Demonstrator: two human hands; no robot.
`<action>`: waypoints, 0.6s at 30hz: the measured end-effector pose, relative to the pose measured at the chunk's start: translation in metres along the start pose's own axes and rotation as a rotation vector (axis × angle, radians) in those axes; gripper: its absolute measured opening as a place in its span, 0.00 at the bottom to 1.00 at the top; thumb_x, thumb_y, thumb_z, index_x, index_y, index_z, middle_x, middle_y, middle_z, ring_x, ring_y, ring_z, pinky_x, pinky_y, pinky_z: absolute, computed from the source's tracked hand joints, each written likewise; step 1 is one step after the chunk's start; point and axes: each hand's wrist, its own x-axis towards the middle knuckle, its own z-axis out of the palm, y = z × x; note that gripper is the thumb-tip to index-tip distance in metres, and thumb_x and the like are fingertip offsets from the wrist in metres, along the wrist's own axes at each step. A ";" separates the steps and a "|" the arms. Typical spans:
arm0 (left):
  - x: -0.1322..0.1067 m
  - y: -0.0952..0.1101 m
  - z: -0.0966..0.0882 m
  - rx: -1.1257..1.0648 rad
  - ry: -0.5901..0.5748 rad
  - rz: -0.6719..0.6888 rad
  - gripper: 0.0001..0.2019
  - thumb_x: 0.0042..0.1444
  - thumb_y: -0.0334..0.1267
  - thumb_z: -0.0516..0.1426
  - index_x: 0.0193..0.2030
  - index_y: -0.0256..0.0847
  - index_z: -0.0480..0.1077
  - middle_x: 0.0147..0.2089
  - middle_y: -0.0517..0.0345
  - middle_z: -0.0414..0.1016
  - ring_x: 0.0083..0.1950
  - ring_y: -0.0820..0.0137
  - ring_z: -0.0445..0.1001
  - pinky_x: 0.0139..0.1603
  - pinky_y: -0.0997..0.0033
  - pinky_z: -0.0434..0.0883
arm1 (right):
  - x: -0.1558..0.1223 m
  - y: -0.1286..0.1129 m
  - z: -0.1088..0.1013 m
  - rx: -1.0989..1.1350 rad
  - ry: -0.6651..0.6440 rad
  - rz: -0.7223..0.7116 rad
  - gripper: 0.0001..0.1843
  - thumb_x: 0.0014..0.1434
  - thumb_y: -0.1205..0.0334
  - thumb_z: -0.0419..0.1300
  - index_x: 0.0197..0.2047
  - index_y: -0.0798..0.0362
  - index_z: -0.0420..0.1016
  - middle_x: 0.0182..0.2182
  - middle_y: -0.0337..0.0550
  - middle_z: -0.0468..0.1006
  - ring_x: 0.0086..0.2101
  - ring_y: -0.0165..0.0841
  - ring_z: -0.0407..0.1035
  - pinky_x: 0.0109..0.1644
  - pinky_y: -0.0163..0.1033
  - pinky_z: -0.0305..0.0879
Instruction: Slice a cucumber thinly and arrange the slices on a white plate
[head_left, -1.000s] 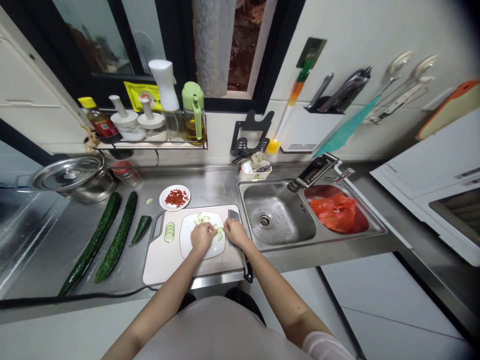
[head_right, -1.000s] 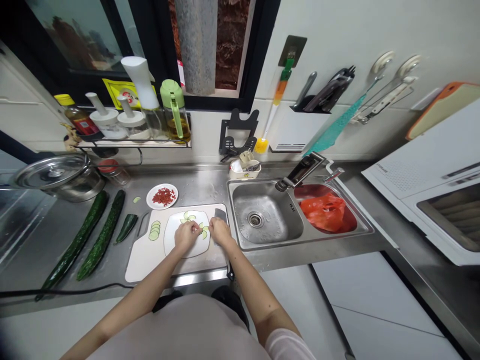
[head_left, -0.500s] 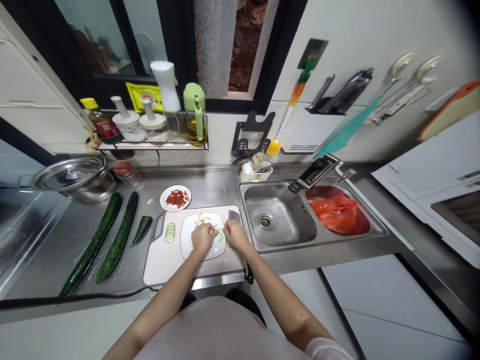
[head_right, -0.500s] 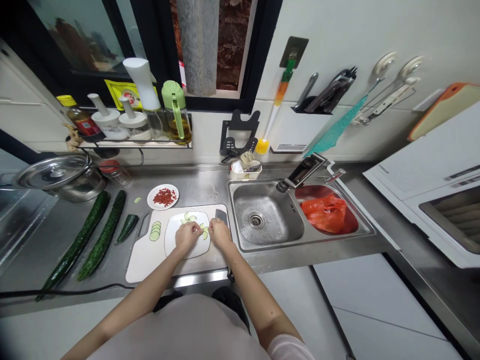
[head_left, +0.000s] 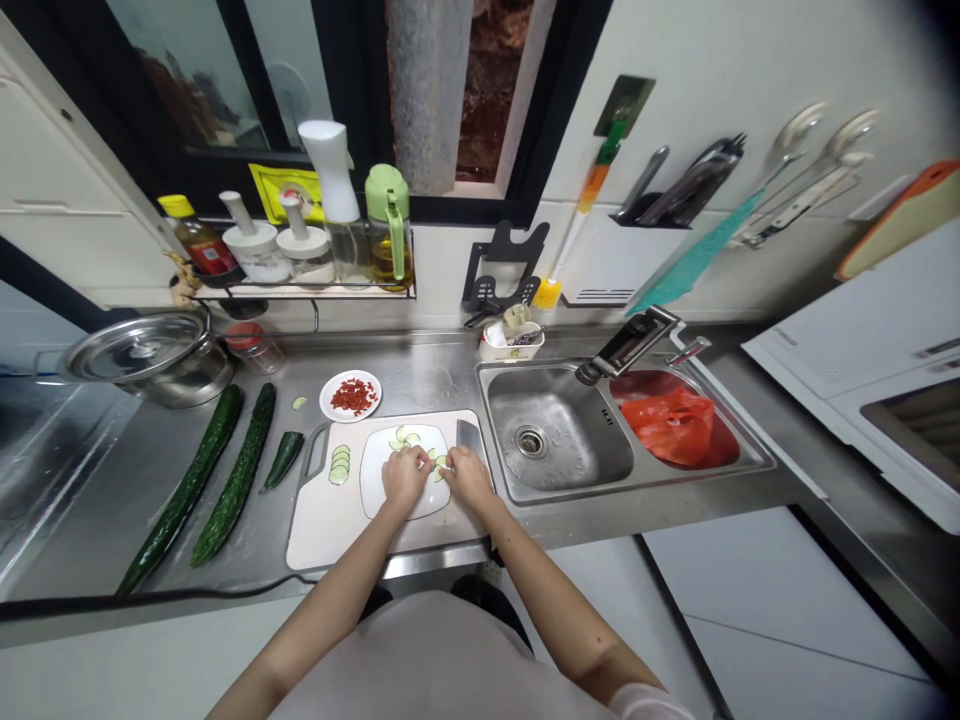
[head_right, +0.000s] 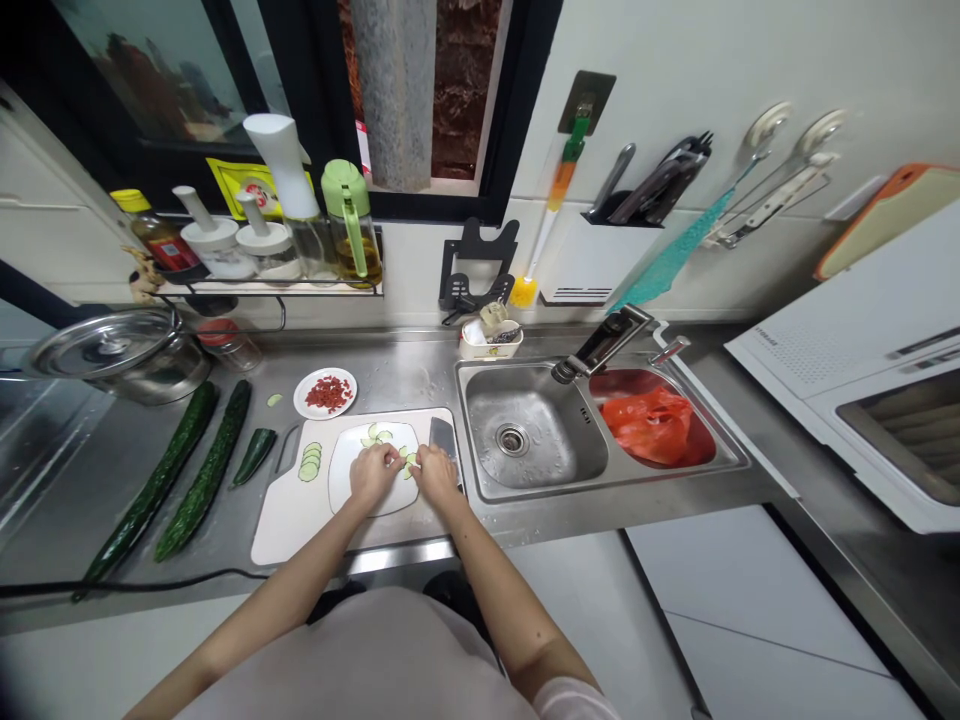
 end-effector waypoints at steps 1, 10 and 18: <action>0.000 0.000 0.000 0.004 0.004 0.003 0.10 0.57 0.47 0.56 0.34 0.45 0.74 0.37 0.58 0.75 0.42 0.65 0.70 0.40 0.69 0.60 | 0.000 0.000 0.000 0.003 0.000 -0.003 0.08 0.60 0.57 0.58 0.39 0.51 0.69 0.41 0.43 0.71 0.40 0.32 0.64 0.38 0.34 0.53; -0.004 0.003 -0.003 0.019 0.000 -0.010 0.11 0.58 0.47 0.55 0.34 0.45 0.74 0.38 0.57 0.75 0.43 0.65 0.70 0.41 0.69 0.60 | -0.002 0.001 -0.002 -0.001 0.019 0.000 0.06 0.61 0.58 0.56 0.39 0.51 0.69 0.40 0.43 0.71 0.39 0.32 0.65 0.38 0.34 0.53; -0.007 0.002 -0.001 -0.012 0.014 -0.024 0.11 0.58 0.47 0.54 0.34 0.45 0.73 0.37 0.58 0.77 0.43 0.64 0.70 0.41 0.68 0.59 | -0.007 0.000 -0.001 -0.013 0.009 0.000 0.10 0.59 0.54 0.59 0.39 0.51 0.70 0.41 0.44 0.72 0.40 0.33 0.65 0.39 0.34 0.54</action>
